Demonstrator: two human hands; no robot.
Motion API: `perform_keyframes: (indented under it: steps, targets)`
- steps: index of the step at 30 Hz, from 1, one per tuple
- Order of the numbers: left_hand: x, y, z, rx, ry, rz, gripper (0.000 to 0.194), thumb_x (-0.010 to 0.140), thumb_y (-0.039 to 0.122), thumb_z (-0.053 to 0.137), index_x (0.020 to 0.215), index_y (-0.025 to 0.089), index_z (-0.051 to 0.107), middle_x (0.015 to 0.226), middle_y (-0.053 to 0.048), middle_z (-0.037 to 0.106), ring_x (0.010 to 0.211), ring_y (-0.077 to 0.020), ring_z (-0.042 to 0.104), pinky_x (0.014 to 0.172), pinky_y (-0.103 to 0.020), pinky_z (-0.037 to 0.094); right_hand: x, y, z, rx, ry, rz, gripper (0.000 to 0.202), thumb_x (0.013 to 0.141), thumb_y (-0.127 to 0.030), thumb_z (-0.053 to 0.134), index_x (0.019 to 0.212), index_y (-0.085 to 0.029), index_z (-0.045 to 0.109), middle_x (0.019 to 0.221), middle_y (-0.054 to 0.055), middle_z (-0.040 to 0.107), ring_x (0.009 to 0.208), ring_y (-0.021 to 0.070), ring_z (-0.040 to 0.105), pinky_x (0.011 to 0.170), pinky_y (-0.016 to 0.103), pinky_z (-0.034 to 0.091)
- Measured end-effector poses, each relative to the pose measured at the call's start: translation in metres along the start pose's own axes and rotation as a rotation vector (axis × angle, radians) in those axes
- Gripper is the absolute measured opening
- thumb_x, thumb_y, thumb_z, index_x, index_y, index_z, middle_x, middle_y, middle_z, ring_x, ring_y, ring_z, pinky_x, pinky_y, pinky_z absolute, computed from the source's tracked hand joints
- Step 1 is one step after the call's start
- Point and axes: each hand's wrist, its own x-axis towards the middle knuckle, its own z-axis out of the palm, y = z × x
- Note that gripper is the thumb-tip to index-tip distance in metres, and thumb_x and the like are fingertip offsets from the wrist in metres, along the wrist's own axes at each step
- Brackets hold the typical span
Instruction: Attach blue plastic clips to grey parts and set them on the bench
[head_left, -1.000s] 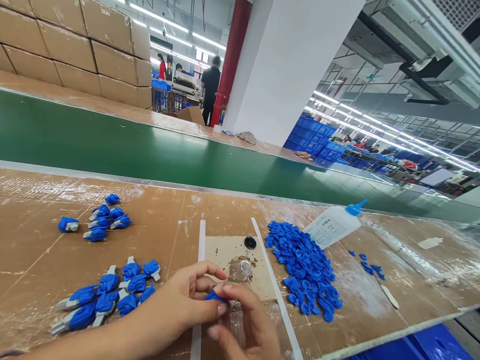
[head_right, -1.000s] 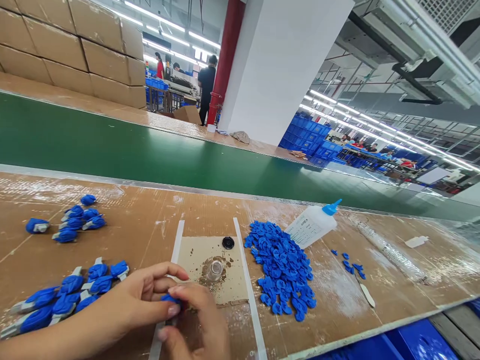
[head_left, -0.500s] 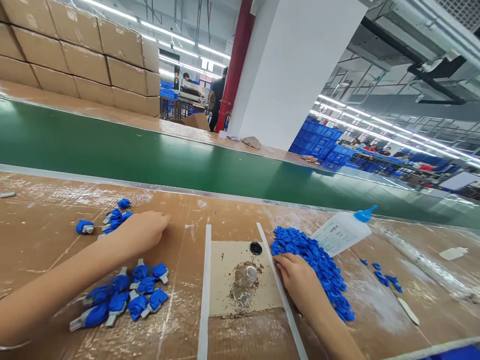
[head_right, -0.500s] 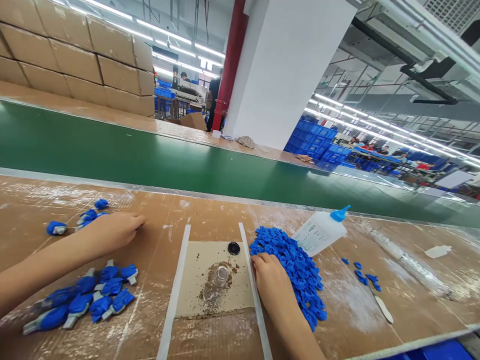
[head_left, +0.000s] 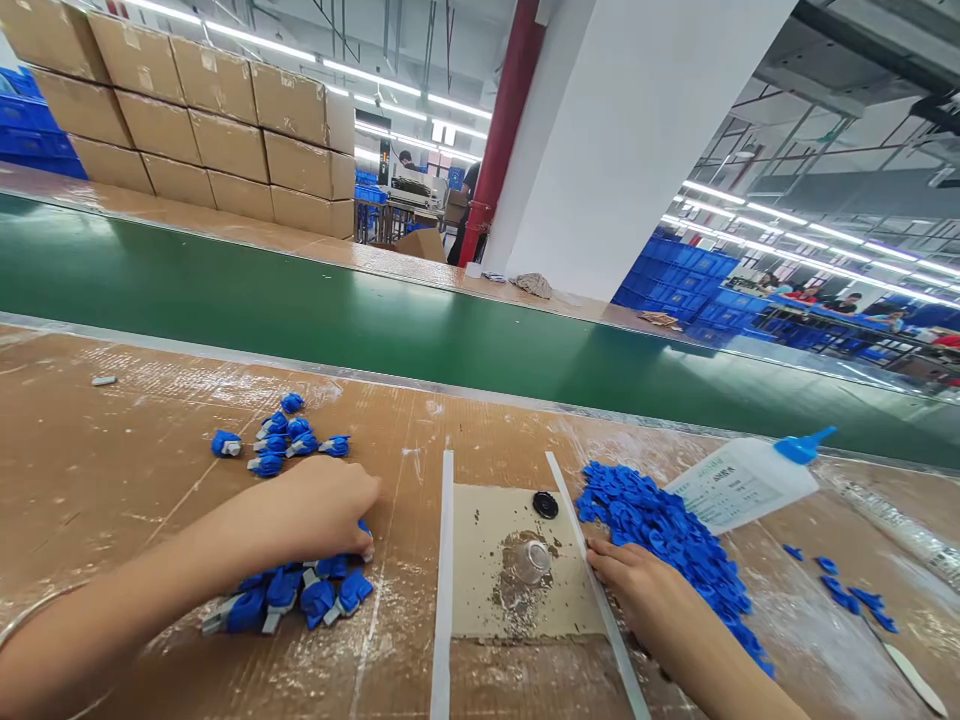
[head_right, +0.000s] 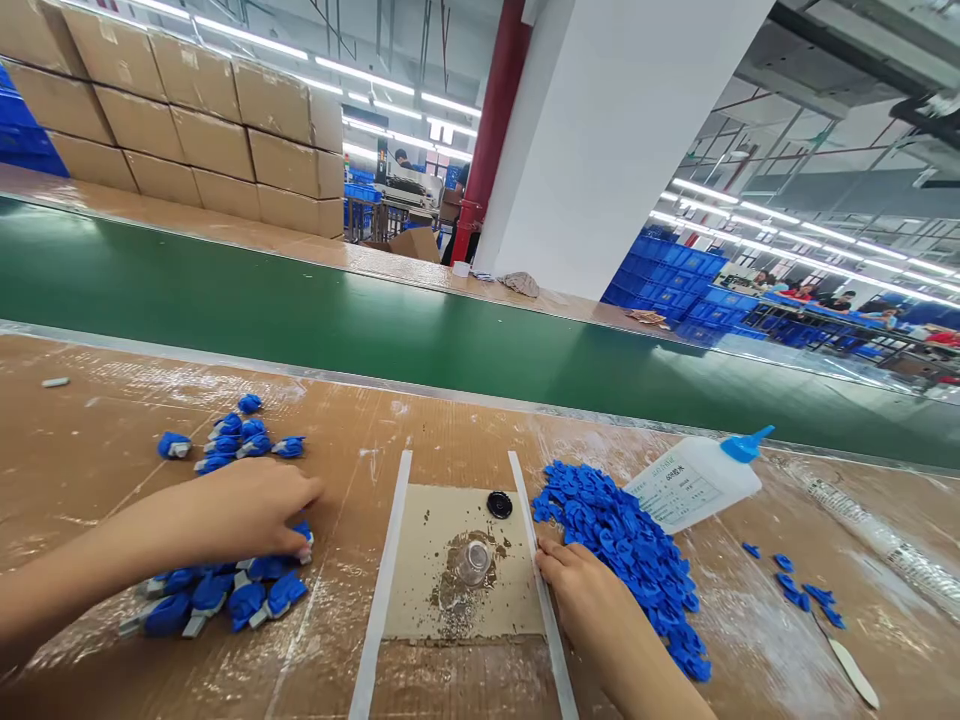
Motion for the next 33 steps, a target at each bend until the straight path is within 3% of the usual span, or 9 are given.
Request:
perform_keyframes:
  steps: [3, 8, 11, 14, 17, 20, 26, 29, 33]
  targets:
    - [0.003, 0.008, 0.008, 0.020, 0.013, -0.015, 0.025, 0.074, 0.024, 0.061, 0.092, 0.008, 0.068, 0.092, -0.022, 0.071, 0.088, -0.0399, 0.067, 0.072, -0.049, 0.050, -0.002, 0.001, -0.003, 0.015, 0.002, -0.031, 0.049, 0.069, 0.010, 0.038, 0.097, -0.012, 0.072, 0.106, 0.012, 0.072, 0.086, 0.0232, 0.071, 0.075, 0.032, 0.059]
    - [0.008, 0.013, 0.015, -0.011, 0.037, 0.052, 0.024, 0.076, 0.010, 0.048, 0.093, 0.014, 0.065, 0.094, -0.015, 0.072, 0.089, -0.0340, 0.067, 0.075, -0.046, 0.051, -0.011, -0.003, -0.001, 0.028, 0.031, -0.037, 0.053, 0.061, 0.012, 0.037, 0.099, -0.008, 0.070, 0.106, 0.018, 0.070, 0.091, 0.0268, 0.069, 0.077, 0.038, 0.059]
    - [0.009, 0.015, 0.018, -0.040, 0.063, 0.078, 0.026, 0.078, 0.010, 0.043, 0.092, 0.016, 0.064, 0.097, -0.013, 0.072, 0.090, -0.0324, 0.067, 0.077, -0.046, 0.051, -0.012, -0.004, -0.006, 0.059, 0.056, -0.007, 0.043, 0.070, 0.010, 0.039, 0.093, -0.011, 0.069, 0.101, 0.015, 0.072, 0.085, 0.0261, 0.069, 0.073, 0.038, 0.060]
    - [0.010, 0.019, 0.022, -0.064, 0.084, 0.057, 0.024, 0.077, 0.013, 0.047, 0.093, 0.015, 0.064, 0.097, -0.015, 0.071, 0.092, -0.0341, 0.066, 0.078, -0.046, 0.050, -0.010, -0.008, -0.017, 0.104, 0.112, 0.040, 0.029, 0.086, -0.006, 0.046, 0.109, -0.013, 0.063, 0.101, 0.013, 0.070, 0.088, 0.0263, 0.067, 0.075, 0.040, 0.058]
    - [0.012, 0.023, 0.026, -0.078, 0.102, 0.019, 0.025, 0.074, 0.011, 0.049, 0.093, 0.015, 0.065, 0.097, -0.016, 0.071, 0.092, -0.0347, 0.066, 0.078, -0.046, 0.050, -0.003, -0.021, -0.028, 0.326, 0.241, 0.107, 0.035, 0.094, -0.020, 0.047, 0.130, -0.018, 0.045, 0.109, 0.010, 0.066, 0.096, 0.0219, 0.062, 0.082, 0.036, 0.055]
    - [0.012, 0.026, 0.029, -0.097, 0.115, -0.003, 0.027, 0.074, 0.007, 0.045, 0.092, 0.013, 0.065, 0.095, -0.017, 0.071, 0.090, -0.0350, 0.067, 0.076, -0.047, 0.051, 0.009, -0.039, -0.034, 0.580, 0.306, 0.080, 0.042, 0.095, -0.019, 0.048, 0.135, -0.025, 0.037, 0.113, 0.006, 0.064, 0.099, 0.0197, 0.058, 0.086, 0.034, 0.052]
    - [0.011, 0.031, 0.028, -0.268, 0.149, -0.007, 0.029, 0.079, 0.010, 0.038, 0.098, 0.015, 0.060, 0.096, -0.015, 0.069, 0.094, -0.0323, 0.065, 0.078, -0.045, 0.049, 0.022, -0.054, -0.031, 0.682, 0.269, 0.075, 0.044, 0.092, -0.014, 0.049, 0.134, -0.028, 0.042, 0.110, 0.005, 0.066, 0.101, 0.0235, 0.058, 0.087, 0.043, 0.050]
    - [0.014, 0.036, 0.029, -0.604, 0.105, 0.103, 0.032, 0.080, 0.017, 0.044, 0.111, 0.020, 0.052, 0.103, -0.008, 0.067, 0.096, -0.0234, 0.064, 0.081, -0.036, 0.048, 0.019, -0.060, -0.030, 0.959, 0.326, 0.251, 0.039, 0.090, -0.021, 0.056, 0.127, -0.029, 0.050, 0.112, 0.005, 0.067, 0.103, 0.0210, 0.061, 0.091, 0.040, 0.050]
    - [0.017, 0.051, 0.038, -1.438, -0.143, 0.362, 0.043, 0.079, 0.022, 0.056, 0.118, 0.019, 0.038, 0.095, -0.004, 0.064, 0.090, -0.0176, 0.062, 0.083, -0.034, 0.043, 0.016, -0.078, -0.031, 1.575, 0.411, 0.532, 0.036, 0.083, -0.035, 0.067, 0.117, -0.026, 0.057, 0.113, 0.009, 0.069, 0.106, 0.0220, 0.064, 0.090, 0.038, 0.053]
